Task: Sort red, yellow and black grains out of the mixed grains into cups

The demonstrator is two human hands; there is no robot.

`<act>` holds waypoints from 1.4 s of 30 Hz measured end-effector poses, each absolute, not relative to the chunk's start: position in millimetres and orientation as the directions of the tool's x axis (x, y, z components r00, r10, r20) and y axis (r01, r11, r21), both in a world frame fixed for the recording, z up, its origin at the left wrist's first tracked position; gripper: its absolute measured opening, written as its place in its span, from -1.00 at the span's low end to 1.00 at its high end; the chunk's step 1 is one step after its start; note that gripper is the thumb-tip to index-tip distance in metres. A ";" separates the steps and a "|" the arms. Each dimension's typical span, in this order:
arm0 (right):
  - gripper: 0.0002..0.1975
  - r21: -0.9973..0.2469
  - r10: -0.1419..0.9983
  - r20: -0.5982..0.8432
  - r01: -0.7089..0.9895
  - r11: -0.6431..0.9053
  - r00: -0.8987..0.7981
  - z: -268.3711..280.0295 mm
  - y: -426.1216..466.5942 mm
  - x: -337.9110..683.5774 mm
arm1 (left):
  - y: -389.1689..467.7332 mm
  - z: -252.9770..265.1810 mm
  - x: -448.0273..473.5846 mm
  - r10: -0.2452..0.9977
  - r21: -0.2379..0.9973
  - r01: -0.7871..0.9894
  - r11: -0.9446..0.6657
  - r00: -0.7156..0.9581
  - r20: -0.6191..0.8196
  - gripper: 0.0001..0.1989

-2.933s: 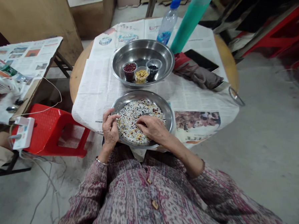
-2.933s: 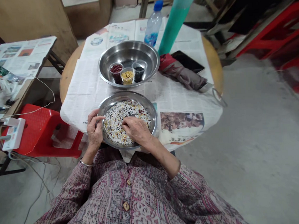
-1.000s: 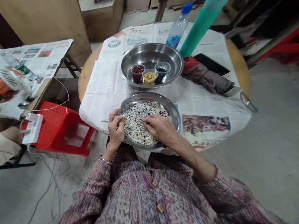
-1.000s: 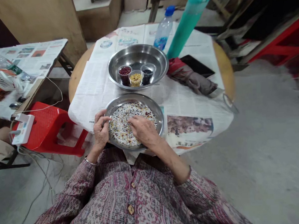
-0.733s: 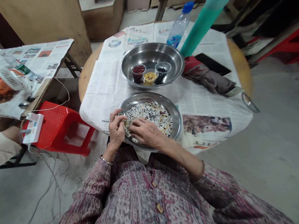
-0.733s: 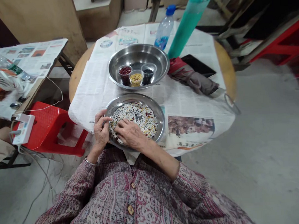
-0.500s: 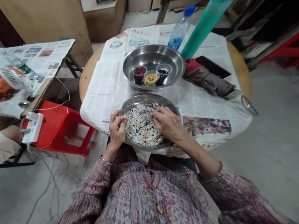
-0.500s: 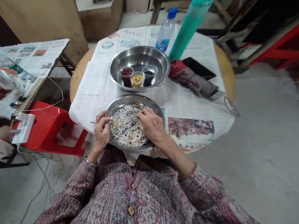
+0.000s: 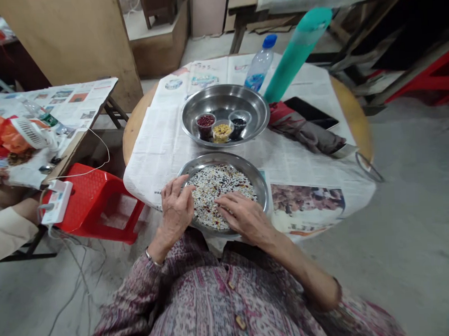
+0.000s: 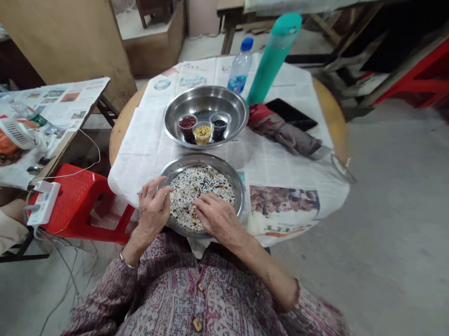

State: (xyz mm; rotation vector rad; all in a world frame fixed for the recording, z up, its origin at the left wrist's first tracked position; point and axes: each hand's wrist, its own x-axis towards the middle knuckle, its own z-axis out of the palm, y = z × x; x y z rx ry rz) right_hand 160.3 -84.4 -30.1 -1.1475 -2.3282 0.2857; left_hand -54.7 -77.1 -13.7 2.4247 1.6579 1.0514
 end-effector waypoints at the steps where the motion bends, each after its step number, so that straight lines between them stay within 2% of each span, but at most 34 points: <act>1: -0.85 -0.383 0.786 0.392 0.692 0.612 -0.478 -32.0 -87.2 164.4 | -77.7 -9.4 -52.1 0.840 0.349 0.825 -0.444 0.248 0.483 -0.79; 4: -0.86 -0.331 0.789 0.474 0.752 0.571 -0.390 -41.1 -93.5 174.8 | -70.3 -6.5 -41.3 0.888 0.331 0.847 -0.416 0.299 0.348 -0.76; 9: -0.89 -0.413 0.787 0.559 0.735 0.537 -0.262 -53.4 -97.7 177.3 | -36.1 -14.3 -15.6 0.969 0.262 0.933 -0.245 0.229 0.093 -0.46; 11: -0.90 -0.432 0.787 0.573 0.730 0.529 -0.230 -54.9 -97.9 175.1 | -25.6 -13.6 -5.3 0.968 0.292 0.925 -0.243 0.251 0.010 -0.54; 14: -0.91 -0.453 0.795 0.575 0.735 0.504 -0.191 -55.3 -98.8 172.7 | -25.5 -8.3 5.0 0.934 0.375 0.879 -0.293 0.347 -0.083 -0.76; 16: -0.90 -0.474 0.801 0.576 0.732 0.490 -0.163 -55.1 -100.1 172.1 | -37.1 -3.8 6.3 0.894 0.409 0.842 -0.353 0.433 -0.119 -0.78; 21: -0.84 -0.513 0.824 0.559 0.740 0.435 -0.096 -54.4 -103.3 171.6 | -78.6 4.2 -7.7 0.825 0.441 0.769 -0.463 0.555 -0.101 -0.85; 26: -0.84 -0.509 0.826 0.555 0.747 0.428 -0.095 -53.7 -103.5 171.2 | -86.1 2.5 -14.1 0.749 0.459 0.729 -0.508 0.637 -0.184 -0.78; 29: -0.84 -0.499 0.829 0.549 0.752 0.430 -0.109 -53.1 -103.9 171.8 | -76.2 0.9 -8.9 0.746 0.420 0.732 -0.535 0.644 -0.172 -0.78; 34: -0.84 -0.487 0.826 0.552 0.758 0.434 -0.118 -52.7 -103.8 172.1 | -63.5 -1.6 -13.2 0.862 0.317 0.836 -0.447 0.498 -0.098 -0.76; 39: -0.84 -0.496 0.835 0.539 0.761 0.419 -0.109 -53.7 -103.6 171.5 | -52.4 -9.6 -30.9 0.927 0.345 0.861 -0.375 0.343 0.152 -0.84; 40: -0.84 -0.494 0.838 0.534 0.763 0.417 -0.112 -54.1 -104.0 171.5 | -48.3 -11.3 -31.5 0.927 0.346 0.860 -0.374 0.333 0.172 -0.81; 42: -0.84 -0.489 0.843 0.524 0.767 0.415 -0.122 -54.2 -105.0 171.4 | -38.2 -14.1 -28.2 0.934 0.340 0.870 -0.358 0.329 0.142 -0.61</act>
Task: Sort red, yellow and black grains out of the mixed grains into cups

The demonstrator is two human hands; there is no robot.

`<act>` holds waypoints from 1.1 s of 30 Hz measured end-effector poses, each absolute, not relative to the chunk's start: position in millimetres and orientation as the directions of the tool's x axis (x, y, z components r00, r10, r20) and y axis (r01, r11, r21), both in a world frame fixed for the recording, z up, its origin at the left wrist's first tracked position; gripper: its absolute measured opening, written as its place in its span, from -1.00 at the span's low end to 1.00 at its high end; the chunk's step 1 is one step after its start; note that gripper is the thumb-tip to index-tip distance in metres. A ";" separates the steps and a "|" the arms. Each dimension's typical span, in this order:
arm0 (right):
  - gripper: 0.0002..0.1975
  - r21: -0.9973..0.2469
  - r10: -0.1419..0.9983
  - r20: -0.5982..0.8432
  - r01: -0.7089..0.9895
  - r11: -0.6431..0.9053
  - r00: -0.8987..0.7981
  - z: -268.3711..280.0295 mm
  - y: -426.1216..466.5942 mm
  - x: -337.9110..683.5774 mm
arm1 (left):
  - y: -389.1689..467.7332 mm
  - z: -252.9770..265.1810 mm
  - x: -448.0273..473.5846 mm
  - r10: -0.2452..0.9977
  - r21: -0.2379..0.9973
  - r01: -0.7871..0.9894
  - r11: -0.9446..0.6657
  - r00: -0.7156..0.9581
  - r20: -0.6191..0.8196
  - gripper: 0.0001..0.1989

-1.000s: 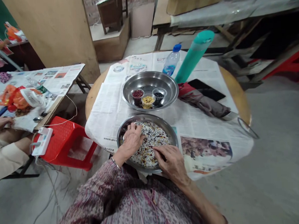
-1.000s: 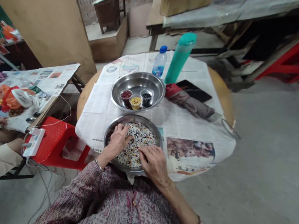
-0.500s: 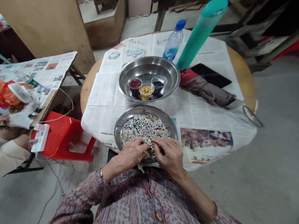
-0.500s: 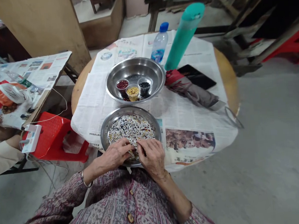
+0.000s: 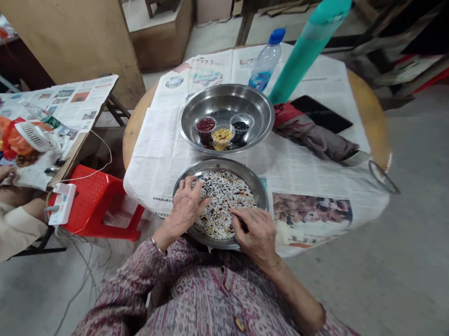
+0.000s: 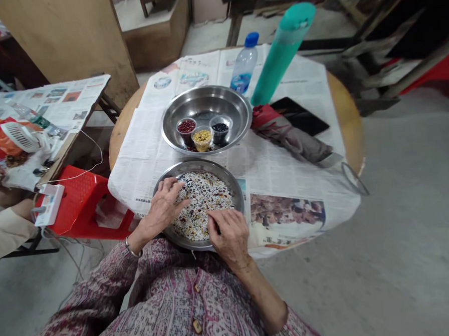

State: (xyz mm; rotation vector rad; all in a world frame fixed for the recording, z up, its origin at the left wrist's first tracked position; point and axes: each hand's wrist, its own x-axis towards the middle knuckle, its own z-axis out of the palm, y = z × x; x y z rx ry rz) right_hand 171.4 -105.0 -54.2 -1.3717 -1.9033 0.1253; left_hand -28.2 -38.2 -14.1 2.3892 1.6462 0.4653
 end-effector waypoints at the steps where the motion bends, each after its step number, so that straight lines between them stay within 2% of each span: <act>1: -0.84 -0.488 0.849 0.513 0.770 0.411 -0.128 -53.7 -105.1 171.3 | -32.9 -15.3 -24.7 0.939 0.330 0.879 -0.343 0.328 0.101 -0.49; 2: -0.83 -0.488 0.858 0.496 0.774 0.403 -0.135 -52.6 -104.7 171.3 | -27.8 -16.3 -20.8 0.944 0.320 0.890 -0.325 0.325 0.056 -0.39; 4: -0.78 -0.500 0.883 0.447 0.780 0.376 -0.139 -48.4 -100.8 171.6 | -19.9 -17.4 -13.5 0.946 0.307 0.901 -0.307 0.325 -0.008 -0.32; 8: -0.65 -0.521 0.914 0.378 0.782 0.342 -0.147 -36.8 -76.3 173.2 | -18.2 -16.4 -11.1 0.933 0.337 0.880 -0.336 0.359 -0.007 -0.42; 12: -0.65 -0.449 0.927 0.307 0.826 0.341 -0.216 -35.4 -42.3 168.8 | -25.2 -17.9 -22.2 0.947 0.394 0.869 -0.301 0.319 0.019 -0.45; 15: -0.66 -0.419 0.935 0.256 0.843 0.337 -0.247 -43.0 -26.0 156.7 | -24.0 -24.8 -26.2 0.949 0.459 0.836 -0.300 0.312 0.052 -0.56; 18: -0.65 -0.502 0.932 0.238 0.787 0.358 -0.273 -50.2 -17.6 142.2 | -15.4 -32.8 -21.9 0.944 0.514 0.800 -0.310 0.324 0.065 -0.67; 21: -0.68 -0.624 0.956 0.169 0.725 0.292 -0.239 -51.0 -10.8 135.3 | -5.7 -35.3 -15.8 0.949 0.589 0.757 -0.283 0.308 0.060 -0.66; 25: -0.77 -0.753 0.966 0.053 0.625 0.206 -0.255 -41.8 -12.0 143.4 | -8.9 -26.2 -15.5 0.959 0.742 0.651 -0.159 0.280 -0.040 -0.66; 27: -0.80 -0.781 0.951 0.040 0.584 0.221 -0.306 -35.6 -22.8 151.1 | -22.0 -19.2 -18.2 0.952 0.776 0.612 -0.151 0.303 -0.054 -0.69; 29: -0.80 -0.777 0.933 0.069 0.568 0.272 -0.352 -30.0 -39.6 158.7 | -41.0 -12.6 -21.2 0.936 0.779 0.590 -0.214 0.351 -0.009 -0.69; 33: -0.78 -0.709 0.865 0.139 0.562 0.427 -0.482 -21.8 -72.1 172.5 | -77.9 -3.5 -25.3 0.858 0.701 0.613 -0.365 0.513 -0.002 -0.65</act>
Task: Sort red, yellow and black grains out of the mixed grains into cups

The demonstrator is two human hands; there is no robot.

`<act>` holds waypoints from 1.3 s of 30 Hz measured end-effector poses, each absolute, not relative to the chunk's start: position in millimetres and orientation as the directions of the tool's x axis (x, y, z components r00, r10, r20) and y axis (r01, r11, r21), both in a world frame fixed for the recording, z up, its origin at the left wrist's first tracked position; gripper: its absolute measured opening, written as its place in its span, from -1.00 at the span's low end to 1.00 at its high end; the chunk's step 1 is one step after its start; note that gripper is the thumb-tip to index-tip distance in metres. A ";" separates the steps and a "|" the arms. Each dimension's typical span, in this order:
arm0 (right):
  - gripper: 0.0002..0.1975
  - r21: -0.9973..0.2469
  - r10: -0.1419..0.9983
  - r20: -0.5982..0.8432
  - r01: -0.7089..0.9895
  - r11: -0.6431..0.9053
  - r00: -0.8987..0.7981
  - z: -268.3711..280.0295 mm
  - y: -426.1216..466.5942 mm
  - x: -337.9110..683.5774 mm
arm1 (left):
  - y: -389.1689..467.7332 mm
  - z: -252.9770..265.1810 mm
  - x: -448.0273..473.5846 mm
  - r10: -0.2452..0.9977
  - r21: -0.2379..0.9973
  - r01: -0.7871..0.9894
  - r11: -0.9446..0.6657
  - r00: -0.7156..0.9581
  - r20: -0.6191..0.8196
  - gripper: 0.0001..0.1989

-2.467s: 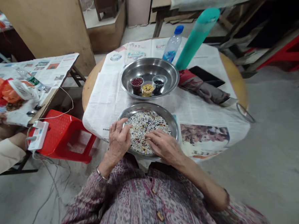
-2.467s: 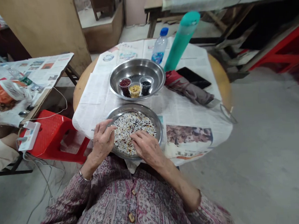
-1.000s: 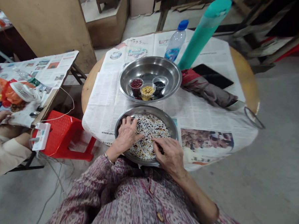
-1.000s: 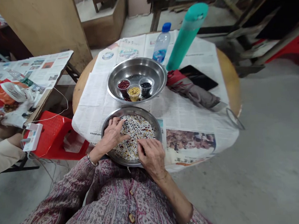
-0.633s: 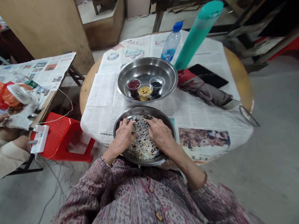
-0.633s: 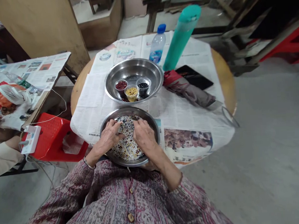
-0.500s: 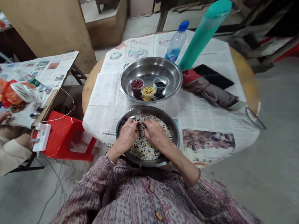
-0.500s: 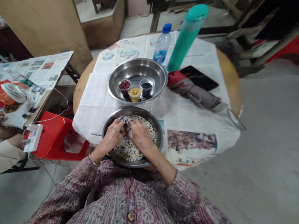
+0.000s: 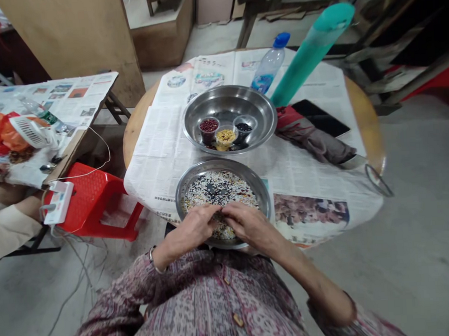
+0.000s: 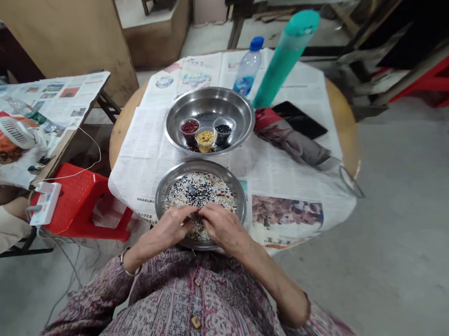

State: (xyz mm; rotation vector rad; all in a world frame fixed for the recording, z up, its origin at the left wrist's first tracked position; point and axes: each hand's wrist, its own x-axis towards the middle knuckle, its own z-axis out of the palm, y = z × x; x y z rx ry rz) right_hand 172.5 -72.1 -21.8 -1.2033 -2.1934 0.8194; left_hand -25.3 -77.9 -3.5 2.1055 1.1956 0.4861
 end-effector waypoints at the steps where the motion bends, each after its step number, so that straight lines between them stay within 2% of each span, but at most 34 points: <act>1: -0.77 -0.693 0.846 0.153 0.555 0.460 -0.511 -20.2 -76.8 175.6 | -83.5 -2.4 -26.2 0.841 0.677 0.623 -0.392 0.541 -0.010 -0.64; 4: -0.74 -0.667 0.836 0.188 0.558 0.494 -0.516 -15.9 -80.0 181.6 | -88.9 -3.2 -30.5 0.840 0.614 0.655 -0.440 0.542 0.023 -0.68; 9: -0.82 -0.654 0.880 0.212 0.608 0.451 -0.425 -9.7 -65.5 177.5 | -84.4 -16.4 -42.9 0.882 0.531 0.709 -0.464 0.425 0.203 -0.77; 16: -0.82 -0.605 0.877 0.295 0.636 0.479 -0.379 -5.9 -48.1 162.3 | -87.9 -37.1 -42.2 0.779 0.455 0.648 -0.611 0.388 0.493 -0.82; 22: -0.81 -0.598 0.886 0.344 0.655 0.462 -0.311 14.2 -16.4 155.0 | -81.4 -36.3 -38.8 0.790 0.437 0.671 -0.599 0.405 0.461 -0.83; 26: -0.81 -0.569 0.910 0.360 0.725 0.388 -0.205 39.2 34.6 149.1 | -80.8 -36.1 -38.8 0.786 0.446 0.665 -0.599 0.383 0.485 -0.84; 29: -0.78 -0.505 0.939 0.300 0.808 0.304 -0.166 54.9 78.6 139.3 | -82.4 -39.0 -39.0 0.756 0.471 0.616 -0.631 0.353 0.550 -0.83; 33: -0.75 -0.343 0.964 0.206 0.910 0.232 -0.168 61.8 121.4 122.5 | -84.4 -44.5 -41.1 0.671 0.472 0.537 -0.699 0.266 0.692 -0.79; 36: -0.70 -0.250 0.965 0.171 0.938 0.240 -0.201 58.6 137.5 113.7 | -84.3 -46.6 -44.5 0.639 0.462 0.531 -0.711 0.211 0.740 -0.77; 39: -0.69 -0.184 0.958 0.132 0.943 0.278 -0.256 53.4 145.5 109.8 | -83.3 -46.9 -47.7 0.657 0.482 0.533 -0.695 0.200 0.726 -0.79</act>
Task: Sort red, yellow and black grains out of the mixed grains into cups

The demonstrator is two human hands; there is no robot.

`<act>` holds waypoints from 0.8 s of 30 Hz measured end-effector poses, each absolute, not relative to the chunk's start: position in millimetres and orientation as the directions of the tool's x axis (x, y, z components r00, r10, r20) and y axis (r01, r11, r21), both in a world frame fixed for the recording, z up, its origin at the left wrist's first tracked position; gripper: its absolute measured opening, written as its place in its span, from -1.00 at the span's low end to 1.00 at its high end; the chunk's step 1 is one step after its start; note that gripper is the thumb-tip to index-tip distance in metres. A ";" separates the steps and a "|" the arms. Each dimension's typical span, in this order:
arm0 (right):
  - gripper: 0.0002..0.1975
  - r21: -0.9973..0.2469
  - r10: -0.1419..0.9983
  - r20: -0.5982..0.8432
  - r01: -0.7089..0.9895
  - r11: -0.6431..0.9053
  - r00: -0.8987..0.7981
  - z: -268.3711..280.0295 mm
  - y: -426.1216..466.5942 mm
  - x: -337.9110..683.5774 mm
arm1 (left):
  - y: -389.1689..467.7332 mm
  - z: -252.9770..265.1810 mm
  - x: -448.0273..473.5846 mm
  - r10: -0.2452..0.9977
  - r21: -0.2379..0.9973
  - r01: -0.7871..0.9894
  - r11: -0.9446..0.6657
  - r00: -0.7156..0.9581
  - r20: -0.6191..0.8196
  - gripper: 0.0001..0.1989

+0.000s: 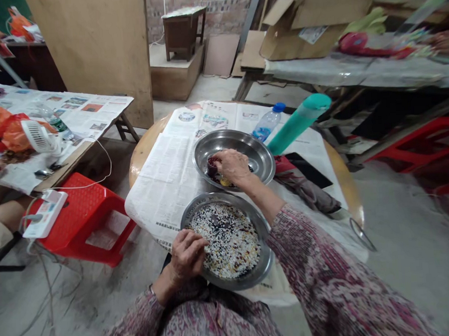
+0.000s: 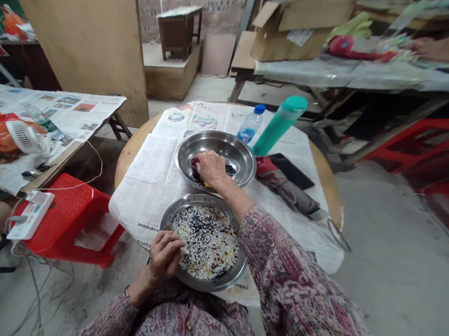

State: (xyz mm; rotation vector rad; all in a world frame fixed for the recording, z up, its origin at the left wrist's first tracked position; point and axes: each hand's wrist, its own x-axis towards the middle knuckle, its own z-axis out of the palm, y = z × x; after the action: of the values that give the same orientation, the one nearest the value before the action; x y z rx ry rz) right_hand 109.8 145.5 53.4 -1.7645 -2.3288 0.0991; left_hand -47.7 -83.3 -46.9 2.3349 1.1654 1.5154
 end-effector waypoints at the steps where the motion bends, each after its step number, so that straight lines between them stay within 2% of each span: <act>1: -0.69 -0.169 0.953 0.122 0.941 0.294 -0.276 51.4 147.5 109.3 | -83.0 -46.8 -48.4 0.668 0.491 0.533 -0.690 0.207 0.715 -0.79; 6: -0.68 -0.141 0.943 0.130 0.935 0.324 -0.307 39.0 156.6 108.8 | -82.6 -46.7 -48.7 0.683 0.504 0.529 -0.683 0.217 0.698 -0.80; 14: -0.68 -0.179 0.936 0.196 0.927 0.328 -0.294 24.0 163.7 110.6 | -83.7 -49.1 -48.2 0.712 0.531 0.528 -0.663 0.226 0.665 -0.81; 20: -0.68 -0.151 0.956 0.121 0.946 0.285 -0.269 30.1 164.8 107.1 | -84.4 -50.5 -48.3 0.736 0.548 0.540 -0.639 0.223 0.640 -0.81; 24: -0.69 -0.173 0.959 0.144 0.948 0.268 -0.245 29.3 164.3 107.2 | -84.2 -52.4 -48.4 0.729 0.534 0.550 -0.642 0.224 0.646 -0.81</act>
State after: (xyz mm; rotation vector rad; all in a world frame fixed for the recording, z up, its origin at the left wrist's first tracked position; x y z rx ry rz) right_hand 107.2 164.3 29.3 -1.7758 -2.3171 0.0732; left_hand -48.4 -84.2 -52.4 2.3011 1.2209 1.3837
